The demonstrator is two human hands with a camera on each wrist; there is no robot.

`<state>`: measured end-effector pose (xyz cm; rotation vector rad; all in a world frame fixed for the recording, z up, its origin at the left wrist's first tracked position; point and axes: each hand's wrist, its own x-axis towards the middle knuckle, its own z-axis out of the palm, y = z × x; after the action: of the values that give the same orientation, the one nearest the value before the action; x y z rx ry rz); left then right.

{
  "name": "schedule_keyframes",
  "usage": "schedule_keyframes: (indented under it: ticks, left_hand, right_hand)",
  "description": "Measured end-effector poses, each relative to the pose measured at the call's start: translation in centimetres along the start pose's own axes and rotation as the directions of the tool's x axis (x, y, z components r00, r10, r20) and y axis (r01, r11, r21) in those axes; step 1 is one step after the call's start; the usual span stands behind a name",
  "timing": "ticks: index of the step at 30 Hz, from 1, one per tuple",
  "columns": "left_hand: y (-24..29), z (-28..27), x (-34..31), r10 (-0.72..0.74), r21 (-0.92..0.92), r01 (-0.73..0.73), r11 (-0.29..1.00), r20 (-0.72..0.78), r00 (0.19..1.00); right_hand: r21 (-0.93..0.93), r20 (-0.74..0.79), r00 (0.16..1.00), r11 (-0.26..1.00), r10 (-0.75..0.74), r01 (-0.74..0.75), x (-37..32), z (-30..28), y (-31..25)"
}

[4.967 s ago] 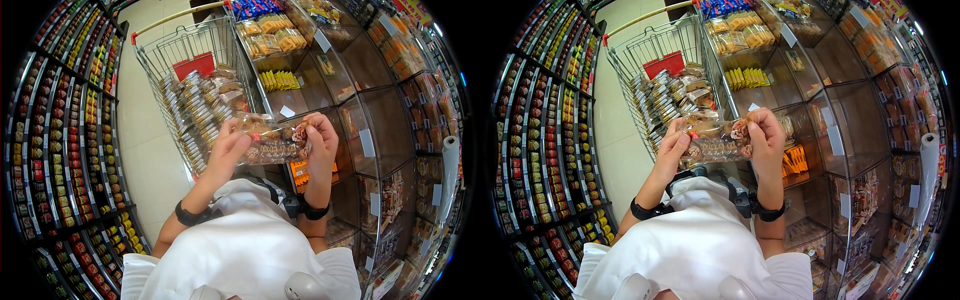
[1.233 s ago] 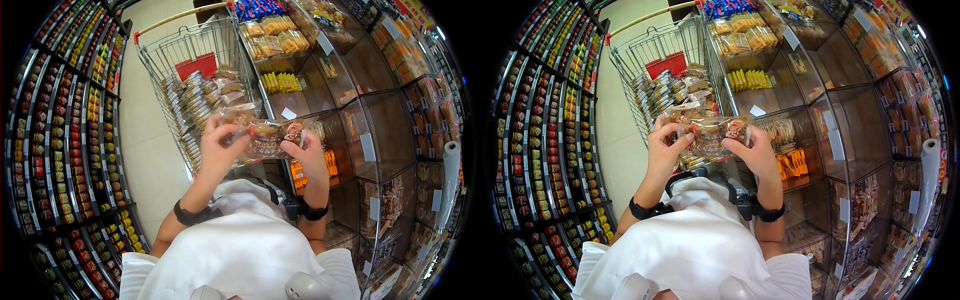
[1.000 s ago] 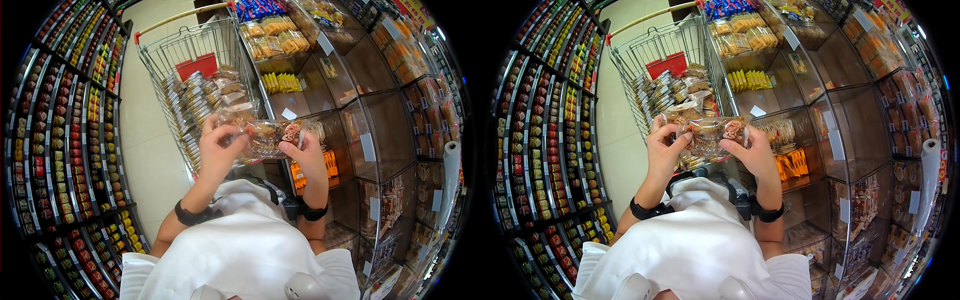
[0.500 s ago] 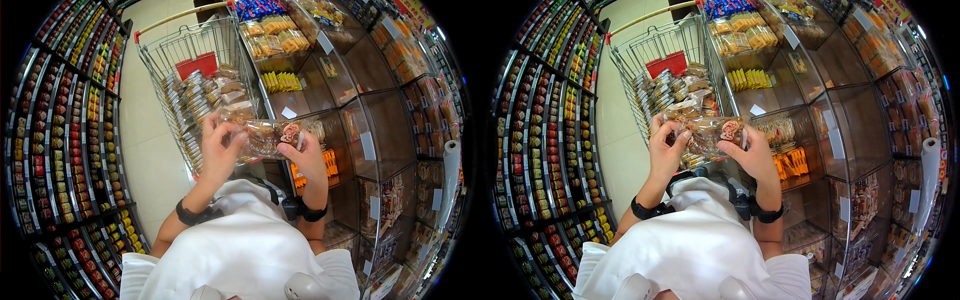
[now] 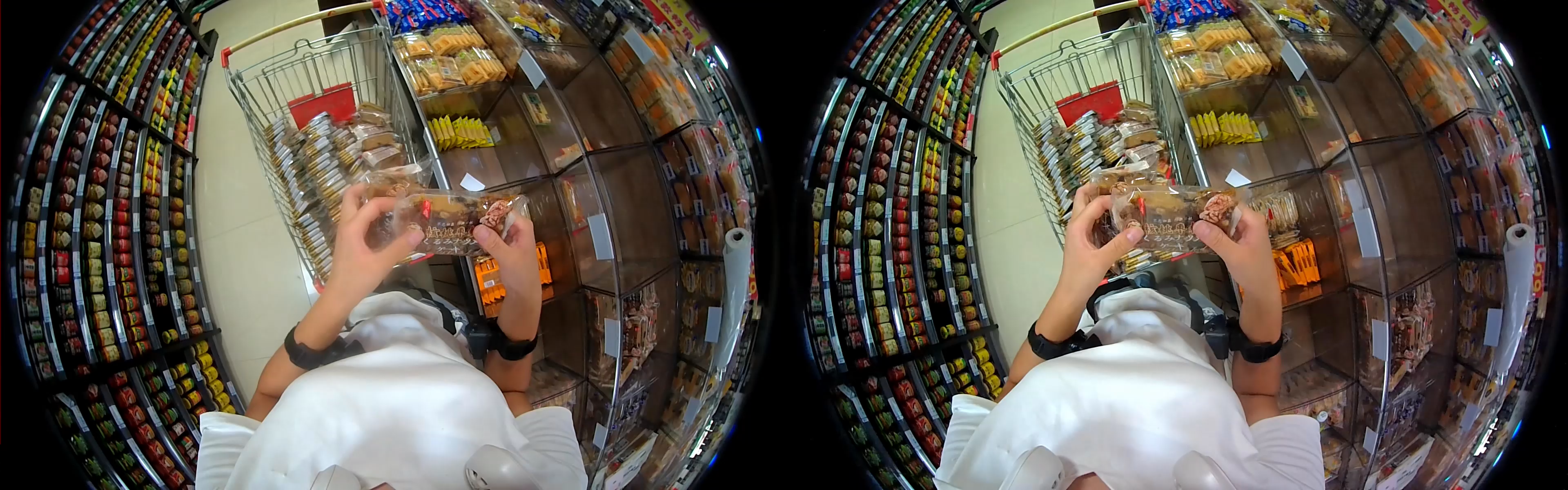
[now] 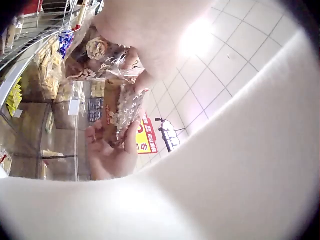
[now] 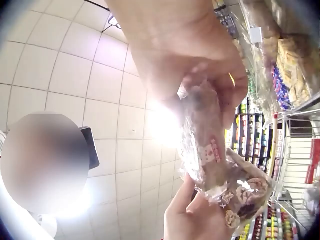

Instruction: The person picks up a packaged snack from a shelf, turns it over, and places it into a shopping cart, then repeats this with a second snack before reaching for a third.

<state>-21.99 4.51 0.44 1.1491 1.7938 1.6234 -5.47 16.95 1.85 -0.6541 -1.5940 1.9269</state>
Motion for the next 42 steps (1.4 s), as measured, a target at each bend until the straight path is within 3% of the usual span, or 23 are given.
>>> schedule_keyframes:
  ticks: [2,5,13,19,37,42]
  left_hand:
    - [0.0,-0.1,0.0,-0.022,-0.002,0.022,1.000,0.012,1.000]
    - [-0.2,0.1,-0.2,-0.041,-0.021,0.041,0.999,-0.008,0.999]
    - [-1.2,0.3,-0.3,-0.048,-0.185,0.027,0.982,-0.110,0.993]
    - [0.3,0.3,-0.3,-0.159,-0.341,0.119,0.932,-0.092,0.983]
    - [0.1,0.4,-0.5,-0.166,-0.432,0.127,0.893,-0.053,0.985]
    - [0.2,0.9,-0.5,-0.187,-0.425,0.123,0.897,-0.112,0.976]
  right_hand:
    - [-0.021,0.055,0.998,1.000,0.017,-0.016,0.0,-0.6,0.6]
    - [0.104,0.018,1.000,0.994,0.014,-0.016,0.4,0.9,-0.6]
    - [0.013,0.082,0.997,1.000,-0.013,0.012,0.3,0.8,0.3]
    - [-0.004,0.087,0.996,1.000,0.004,-0.004,0.1,1.3,0.4]
    - [0.050,0.080,0.997,0.999,-0.001,-0.003,-0.3,1.5,0.8]
    - [0.063,0.049,0.999,0.998,0.000,-0.003,-0.4,1.5,0.6]
